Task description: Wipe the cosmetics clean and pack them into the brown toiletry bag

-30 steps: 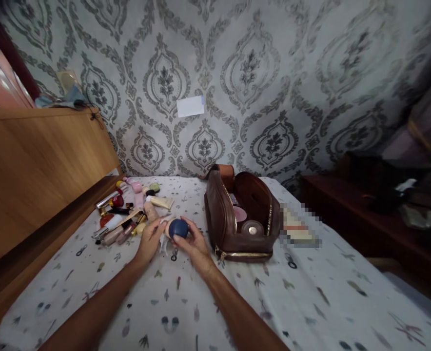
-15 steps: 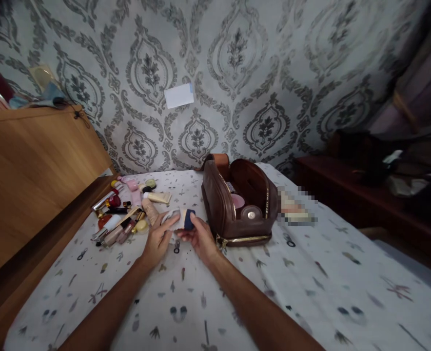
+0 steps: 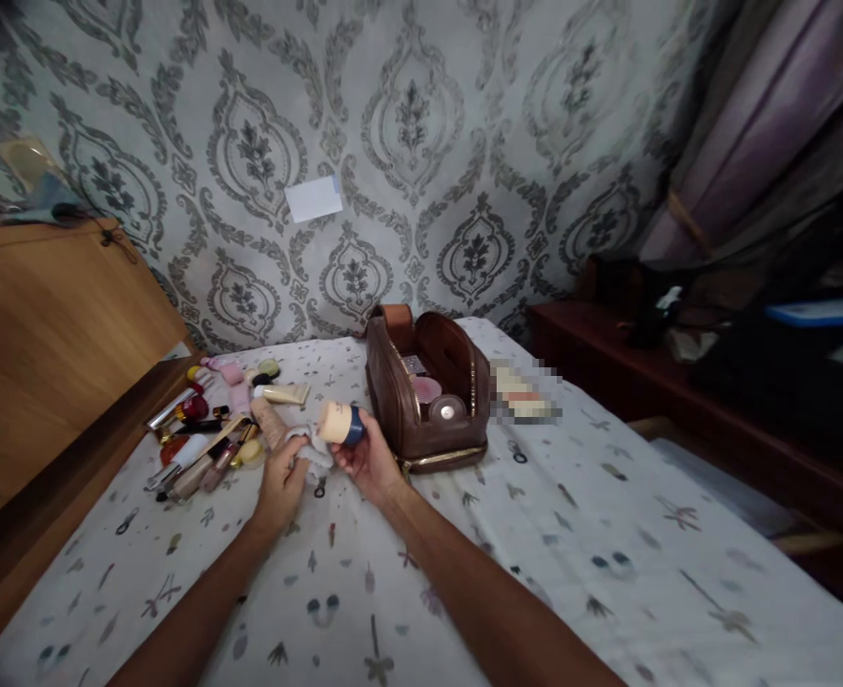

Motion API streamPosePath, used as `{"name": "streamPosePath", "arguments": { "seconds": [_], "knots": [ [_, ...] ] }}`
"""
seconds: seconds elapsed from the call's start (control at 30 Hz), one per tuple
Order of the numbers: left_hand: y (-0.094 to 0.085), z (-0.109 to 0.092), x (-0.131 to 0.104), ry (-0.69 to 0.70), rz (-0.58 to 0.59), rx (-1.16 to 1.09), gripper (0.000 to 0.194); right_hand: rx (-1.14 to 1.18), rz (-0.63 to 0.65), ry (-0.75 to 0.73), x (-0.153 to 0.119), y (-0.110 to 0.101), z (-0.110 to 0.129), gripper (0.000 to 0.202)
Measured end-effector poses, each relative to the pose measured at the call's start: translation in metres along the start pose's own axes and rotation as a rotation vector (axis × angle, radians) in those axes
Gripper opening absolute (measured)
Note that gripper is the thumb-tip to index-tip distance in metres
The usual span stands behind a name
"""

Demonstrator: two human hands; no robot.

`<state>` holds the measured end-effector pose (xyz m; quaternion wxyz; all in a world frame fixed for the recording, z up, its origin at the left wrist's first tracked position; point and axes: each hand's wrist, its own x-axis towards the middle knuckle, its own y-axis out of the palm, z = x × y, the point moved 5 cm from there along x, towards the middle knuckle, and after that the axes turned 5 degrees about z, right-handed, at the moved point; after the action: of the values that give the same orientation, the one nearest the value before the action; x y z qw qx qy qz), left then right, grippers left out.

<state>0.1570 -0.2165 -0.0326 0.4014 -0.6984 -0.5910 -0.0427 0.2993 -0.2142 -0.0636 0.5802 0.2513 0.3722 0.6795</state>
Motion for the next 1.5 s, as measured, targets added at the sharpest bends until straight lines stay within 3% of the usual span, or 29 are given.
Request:
{"name": "streamPosePath", "arguments": {
  "seconds": [0.1, 0.27, 0.37, 0.43, 0.53, 0.63, 0.83, 1.03, 1.13, 1.23, 1.33, 1.4, 1.5],
  "knots": [
    [0.0, 0.007, -0.001, -0.056, -0.031, 0.004, 0.017, -0.071, 0.056, 0.006, 0.0, 0.001, -0.004, 0.047],
    [-0.002, 0.02, 0.003, -0.126, -0.023, -0.071, 0.031, -0.295, 0.086, -0.092, -0.002, 0.003, -0.011, 0.05],
    [-0.001, 0.029, 0.003, -0.141, -0.009, -0.166, 0.043, -0.431, 0.07, -0.192, -0.009, 0.011, -0.005, 0.044],
    [-0.001, 0.034, 0.002, -0.135, -0.017, -0.176, 0.04, -0.5, 0.106, -0.233, -0.016, 0.022, 0.004, 0.043],
    [0.003, 0.039, 0.001, -0.141, -0.009, -0.13, 0.021, -0.522, 0.184, -0.271, -0.025, 0.04, 0.022, 0.046],
    [0.007, 0.035, 0.002, -0.131, 0.018, -0.111, 0.018, -0.492, 0.186, -0.3, -0.029, 0.049, 0.039, 0.049],
    [0.009, 0.027, 0.007, -0.111, 0.046, -0.103, 0.046, -0.508, 0.145, -0.391, -0.032, 0.047, 0.074, 0.043],
    [0.008, 0.031, 0.002, -0.158, 0.094, -0.071, 0.046, -0.556, 0.145, -0.518, -0.056, 0.065, 0.134, 0.038],
    [0.008, 0.032, 0.001, -0.167, 0.11, -0.052, 0.044, -0.635, 0.082, -0.605, -0.063, 0.064, 0.171, 0.037],
    [0.007, 0.033, 0.001, -0.165, 0.13, -0.031, 0.042, -0.909, -0.078, -0.691, -0.061, 0.045, 0.206, 0.039],
    [0.007, 0.034, 0.001, -0.146, 0.149, -0.014, 0.04, -1.388, -0.221, -0.724, -0.058, 0.025, 0.229, 0.042],
    [0.008, 0.035, 0.001, -0.146, 0.162, 0.002, 0.04, -1.721, -0.21, -0.606, -0.053, 0.019, 0.231, 0.042],
    [0.008, 0.037, -0.001, -0.173, 0.176, 0.037, 0.039, -2.055, -0.08, -0.285, -0.045, 0.021, 0.221, 0.035]
  ]
}}
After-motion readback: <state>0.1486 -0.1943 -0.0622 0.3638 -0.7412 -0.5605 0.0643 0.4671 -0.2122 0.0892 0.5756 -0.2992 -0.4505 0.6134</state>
